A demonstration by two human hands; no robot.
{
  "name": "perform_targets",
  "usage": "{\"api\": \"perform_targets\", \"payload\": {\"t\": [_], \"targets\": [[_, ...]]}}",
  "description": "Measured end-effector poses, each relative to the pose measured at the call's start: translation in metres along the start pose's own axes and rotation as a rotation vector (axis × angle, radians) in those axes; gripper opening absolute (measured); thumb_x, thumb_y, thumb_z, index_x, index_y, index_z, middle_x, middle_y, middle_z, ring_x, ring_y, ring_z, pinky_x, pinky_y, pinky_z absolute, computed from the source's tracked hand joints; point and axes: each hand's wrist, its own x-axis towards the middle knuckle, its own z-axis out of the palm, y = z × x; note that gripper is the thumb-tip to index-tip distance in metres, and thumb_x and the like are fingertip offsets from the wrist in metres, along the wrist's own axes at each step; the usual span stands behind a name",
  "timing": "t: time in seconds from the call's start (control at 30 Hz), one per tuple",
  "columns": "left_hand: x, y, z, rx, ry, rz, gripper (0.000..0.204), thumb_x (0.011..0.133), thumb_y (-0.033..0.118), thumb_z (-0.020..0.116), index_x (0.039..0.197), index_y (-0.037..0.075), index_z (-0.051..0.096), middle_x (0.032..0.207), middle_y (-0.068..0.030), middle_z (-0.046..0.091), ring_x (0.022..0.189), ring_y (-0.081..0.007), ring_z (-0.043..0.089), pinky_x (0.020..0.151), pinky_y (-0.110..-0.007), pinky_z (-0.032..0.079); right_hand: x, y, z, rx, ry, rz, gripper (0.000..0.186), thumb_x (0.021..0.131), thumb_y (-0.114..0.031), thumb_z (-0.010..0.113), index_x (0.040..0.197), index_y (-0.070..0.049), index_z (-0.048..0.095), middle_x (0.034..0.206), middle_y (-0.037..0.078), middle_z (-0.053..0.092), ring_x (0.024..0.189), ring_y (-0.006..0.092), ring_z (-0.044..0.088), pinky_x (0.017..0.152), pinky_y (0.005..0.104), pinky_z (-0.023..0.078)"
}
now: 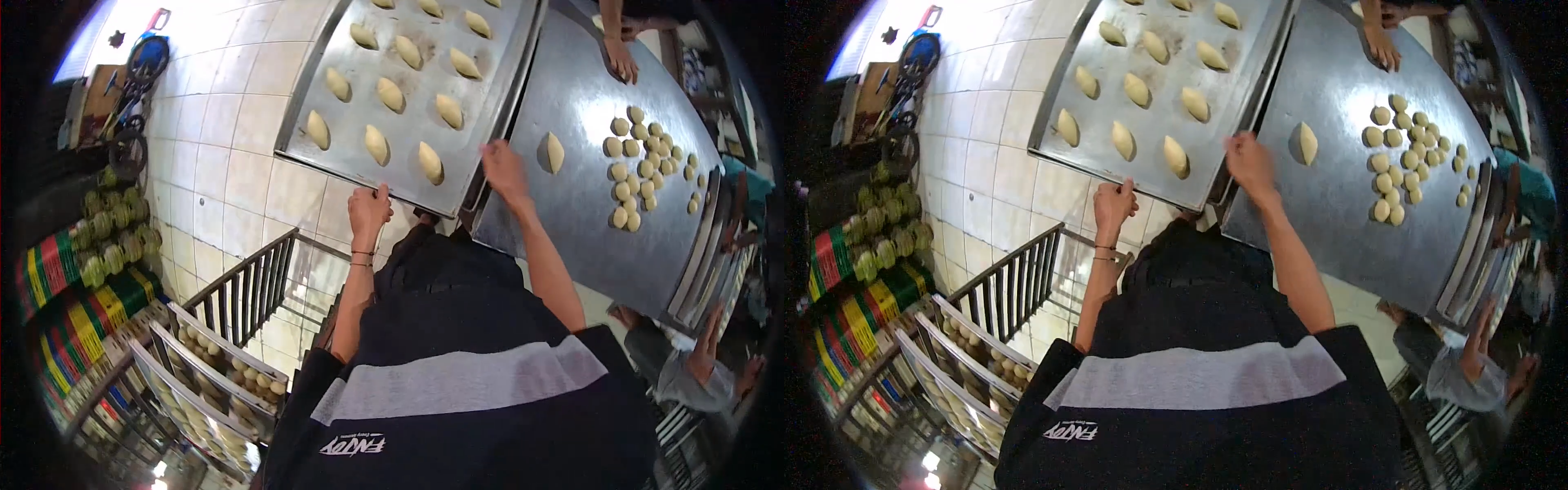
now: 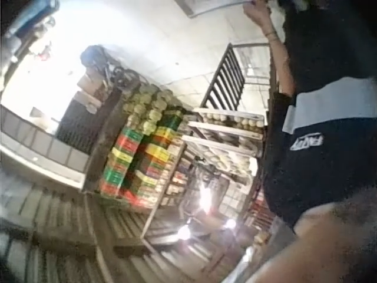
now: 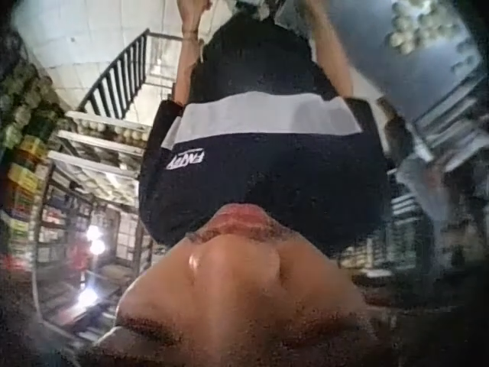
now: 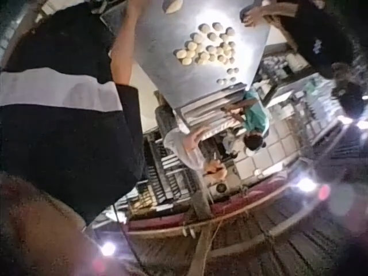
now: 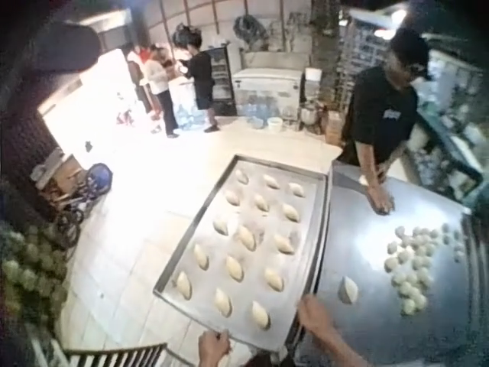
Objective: Shaping dough pieces and placing them onto baking trays in a bakery.
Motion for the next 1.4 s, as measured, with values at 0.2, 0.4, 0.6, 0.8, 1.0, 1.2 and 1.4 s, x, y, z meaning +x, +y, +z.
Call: {"api": "perform_targets", "payload": {"t": [0.2, 0.4, 0.6, 0.8, 1.0, 1.2, 1.4], "targets": [[-0.004, -0.001, 0.003, -0.087, 0.006, 0.078, 0.052, 0.101, 0.031, 0.059, 0.067, -0.007, 0.066, 0.057, -0.0134, 0.066, 0.046, -0.0180, 0.065, 0.047, -0.032, 0.052, 0.018, -0.027, 0.020, -0.356, 0.017, 0.199, 0.033, 0.095, -0.032, 0.064, 0.100, -0.001, 0.070, 0.093, 0.024, 0.073, 0.088, 0.0465, 0.070, 0.076, 0.0568, 0.055], [-0.008, -0.013, 0.006, -0.184, 0.039, 0.112, 0.066, 0.109, 0.042, 0.046, 0.068, -0.007, 0.065, 0.056, -0.0129, 0.064, 0.046, -0.0203, 0.064, 0.049, -0.036, 0.053, 0.010, -0.038, -0.004, -0.232, 0.090, 0.078, 0.034, 0.087, -0.027, 0.066, 0.079, 0.006, 0.069, 0.079, 0.026, 0.070, 0.076, 0.0461, 0.071, 0.070, 0.0551, 0.055], [-0.047, -0.012, 0.020, -0.909, -0.176, 0.020, 0.065, 0.111, 0.053, 0.032, 0.108, -0.001, 0.067, 0.094, -0.0122, 0.074, 0.083, -0.0190, 0.070, 0.076, -0.034, 0.056, -0.012, -0.064, -0.046, 0.171, 0.041, 0.009, 0.038, 0.085, -0.027, 0.068, 0.073, 0.009, 0.064, 0.064, 0.025, 0.062, 0.065, 0.0375, 0.069, 0.064, 0.0504, 0.051], [-0.097, 0.013, 0.039, -1.569, -0.065, 0.070, 0.055, 0.092, 0.001, 0.060, 0.145, 0.007, 0.047, 0.122, -0.0081, 0.063, 0.113, -0.0234, 0.063, 0.098, -0.038, 0.054, -0.056, -0.052, -0.079, 0.445, -0.202, -0.009, 0.045, 0.097, -0.034, 0.067, 0.076, 0.006, 0.064, 0.066, 0.015, 0.064, 0.060, 0.0229, 0.067, 0.058, 0.0408, 0.053], [-0.164, 0.024, 0.005, -1.371, 0.140, 0.196, 0.067, 0.085, -0.002, 0.057, 0.150, 0.002, 0.042, 0.132, -0.0128, 0.061, 0.117, -0.0250, 0.063, 0.097, -0.037, 0.053, 0.025, 0.015, -0.103, 1.176, -0.155, 0.254, 0.049, 0.103, -0.048, 0.060, 0.129, -0.006, 0.058, 0.116, 0.010, 0.066, 0.098, 0.0236, 0.067, 0.081, 0.0381, 0.055], [-0.234, 0.006, -0.027, -1.310, 0.287, 0.354, 0.072, 0.080, 0.006, 0.065, 0.149, 0.000, 0.045, 0.130, -0.0101, 0.063, 0.114, -0.0215, 0.062, 0.099, -0.032, 0.049, 0.113, 0.055, -0.110, 1.489, -0.335, 0.255, 0.061, 0.091, -0.033, 0.068, 0.143, -0.006, 0.053, 0.139, 0.014, 0.061, 0.128, 0.0353, 0.058, 0.113, 0.0527, 0.042], [-0.299, -0.061, -0.081, -1.025, 0.550, 0.426, 0.054, 0.092, 0.020, 0.060, 0.140, -0.003, 0.055, 0.125, -0.0133, 0.066, 0.115, -0.0219, 0.064, 0.100, -0.035, 0.050, 0.066, 0.028, -0.113, 1.533, -0.281, 0.104, 0.048, 0.084, -0.020, 0.068, 0.129, -0.006, 0.061, 0.123, 0.012, 0.066, 0.115, 0.0326, 0.063, 0.102, 0.0472, 0.052]]}}
